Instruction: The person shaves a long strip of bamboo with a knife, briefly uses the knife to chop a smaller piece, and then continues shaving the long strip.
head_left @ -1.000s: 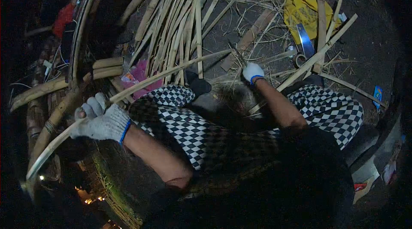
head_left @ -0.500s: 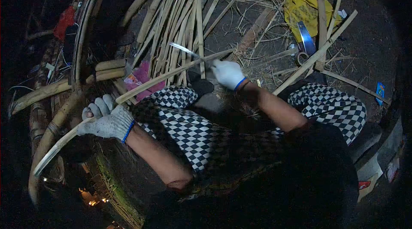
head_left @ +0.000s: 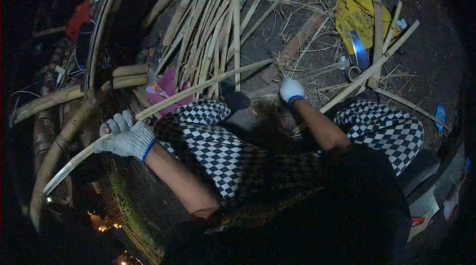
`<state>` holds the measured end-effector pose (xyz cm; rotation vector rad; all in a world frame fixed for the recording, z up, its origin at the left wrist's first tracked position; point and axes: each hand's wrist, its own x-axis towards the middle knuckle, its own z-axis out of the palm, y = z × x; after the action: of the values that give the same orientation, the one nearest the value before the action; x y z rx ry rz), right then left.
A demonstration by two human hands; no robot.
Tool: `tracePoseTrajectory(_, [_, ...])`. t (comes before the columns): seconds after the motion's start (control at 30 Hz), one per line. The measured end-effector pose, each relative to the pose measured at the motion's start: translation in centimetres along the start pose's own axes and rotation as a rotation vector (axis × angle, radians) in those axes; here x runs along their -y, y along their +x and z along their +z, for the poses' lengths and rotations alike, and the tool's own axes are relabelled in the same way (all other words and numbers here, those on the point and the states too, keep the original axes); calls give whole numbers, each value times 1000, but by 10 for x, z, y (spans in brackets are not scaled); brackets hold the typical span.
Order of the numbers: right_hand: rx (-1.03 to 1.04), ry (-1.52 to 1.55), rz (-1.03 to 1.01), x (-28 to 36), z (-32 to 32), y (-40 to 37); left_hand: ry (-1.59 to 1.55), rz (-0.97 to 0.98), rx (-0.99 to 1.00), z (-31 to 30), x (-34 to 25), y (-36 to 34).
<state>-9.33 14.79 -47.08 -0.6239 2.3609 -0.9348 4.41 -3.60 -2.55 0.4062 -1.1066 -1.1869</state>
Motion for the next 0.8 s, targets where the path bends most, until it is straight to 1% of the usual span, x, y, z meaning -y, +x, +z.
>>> tracePoseTrajectory(0.03, [38, -55, 124, -7, -6, 1, -47, -39, 37, 0, -3, -3])
tracePoseTrajectory(0.07, [29, -55, 126, -7, -6, 1, -55, -41, 41, 2, -5, -6])
tracePoseTrajectory(0.13, [-53, -46, 124, 4, -5, 5, -41, -11, 61, 5, -4, -8])
tracePoseTrajectory(0.17, [-45, -45, 129, 11, -5, -1, -33, -15, 60, 0, -4, -8])
tracePoseTrajectory(0.23, [-84, 8, 24, 27, -5, -1, -126, -68, 177, -6, 0, -1])
tracePoseTrajectory(0.27, [-95, 34, -32, 31, -4, -4, -117, -65, 172, -8, -1, -2])
tracePoseTrajectory(0.3, [-62, -19, 2, 17, 8, -3, -81, -37, 95, -10, -2, -3])
tracePoseTrajectory(0.33, [-65, -17, -2, 1, 7, -4, -56, -7, 25, -8, -3, -6])
tracePoseTrajectory(0.37, [-38, -76, 44, -17, 4, -8, -58, -5, 28, -7, -6, -9])
tracePoseTrajectory(0.4, [-20, -134, 92, -33, 0, -9, -15, 17, -36, -4, -8, -13])
tracePoseTrajectory(0.43, [-32, -129, 90, -45, 1, -4, 29, 40, -101, -1, -11, -14])
tracePoseTrajectory(0.47, [-35, -154, 112, -53, 1, 2, 21, 49, -99, 4, -19, -15])
tracePoseTrajectory(0.53, [-30, -177, 129, -53, 7, 2, 149, 153, -325, 13, -39, -15])
tracePoseTrajectory(0.57, [-29, -168, 150, -49, 4, 0, 142, 175, -108, -12, -60, 4])
tracePoseTrajectory(0.6, [-19, -160, 167, -45, 3, -3, -31, 106, -6, -32, -84, 21])
tracePoseTrajectory(0.63, [65, -174, 206, -44, 1, 0, -38, 156, -156, -29, -103, 27])
tracePoseTrajectory(0.67, [65, -171, 187, -46, 2, 1, -196, 155, -34, -46, -124, 40])
tracePoseTrajectory(0.73, [120, -134, 224, -51, 0, 4, -229, 256, -50, -62, -152, 49])
tracePoseTrajectory(0.77, [101, -140, 194, -48, -7, 6, -249, 285, -58, -65, -158, 49])
tracePoseTrajectory(0.8, [132, -96, 277, -46, -14, 5, -170, 325, -180, -68, -164, 49])
